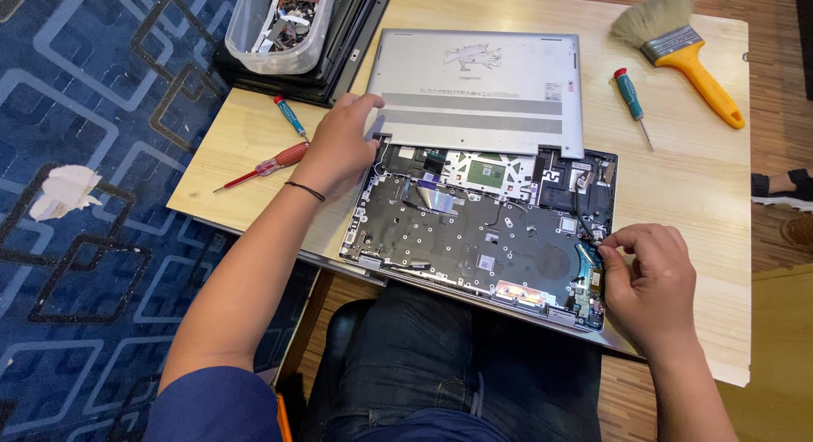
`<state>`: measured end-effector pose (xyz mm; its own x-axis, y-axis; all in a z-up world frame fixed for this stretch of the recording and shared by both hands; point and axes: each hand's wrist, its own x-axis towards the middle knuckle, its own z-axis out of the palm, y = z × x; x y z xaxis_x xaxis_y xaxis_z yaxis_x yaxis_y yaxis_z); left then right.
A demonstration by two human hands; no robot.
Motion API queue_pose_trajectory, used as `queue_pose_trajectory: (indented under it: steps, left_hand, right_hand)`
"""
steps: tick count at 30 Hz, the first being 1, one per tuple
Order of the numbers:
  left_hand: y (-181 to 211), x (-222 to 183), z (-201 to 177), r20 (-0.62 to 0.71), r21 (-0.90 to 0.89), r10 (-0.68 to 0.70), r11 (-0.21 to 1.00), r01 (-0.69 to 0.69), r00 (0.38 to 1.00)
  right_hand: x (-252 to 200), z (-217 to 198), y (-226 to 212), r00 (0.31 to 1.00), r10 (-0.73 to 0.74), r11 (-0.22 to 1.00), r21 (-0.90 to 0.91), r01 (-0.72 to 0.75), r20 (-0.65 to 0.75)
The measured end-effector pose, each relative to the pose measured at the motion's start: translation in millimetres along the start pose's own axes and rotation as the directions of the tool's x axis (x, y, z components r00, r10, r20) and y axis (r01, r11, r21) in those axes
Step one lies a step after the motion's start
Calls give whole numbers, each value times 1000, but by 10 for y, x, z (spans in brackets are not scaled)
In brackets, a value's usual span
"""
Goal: Disassembling and cleaning a laptop using a screwdriver and a brush
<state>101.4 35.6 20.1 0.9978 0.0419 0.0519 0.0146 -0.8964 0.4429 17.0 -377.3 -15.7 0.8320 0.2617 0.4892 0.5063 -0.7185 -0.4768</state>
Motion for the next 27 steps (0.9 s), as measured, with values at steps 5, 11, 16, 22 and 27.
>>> queue_pose_trajectory:
  steps: [5, 11, 16, 22, 27]
  left_hand:
    - [-9, 93, -14, -84, -80, -22, 997, 15, 996]
    - [198, 317, -221, -197, 34, 93, 996, -88, 976]
    - [140, 728, -79, -233, 142, 189, 977, -159, 954]
    - [103, 951, 299, -107, 231, 124, 968, -97, 986]
    - [139, 953, 467, -120, 300, 103, 952, -63, 987]
  right_hand:
    - [7, 0, -21, 1000, -22, 1000, -15, 22, 4]
    - [9, 9, -3, 1000, -10, 1000, -5, 10, 2]
    - [7, 0, -5, 1000, 5, 1000, 14, -5, -12]
    - [8, 12, 6, 1000, 24, 1000, 2, -24, -13]
    - [35, 10, 10, 1000, 17, 1000, 17, -17, -18]
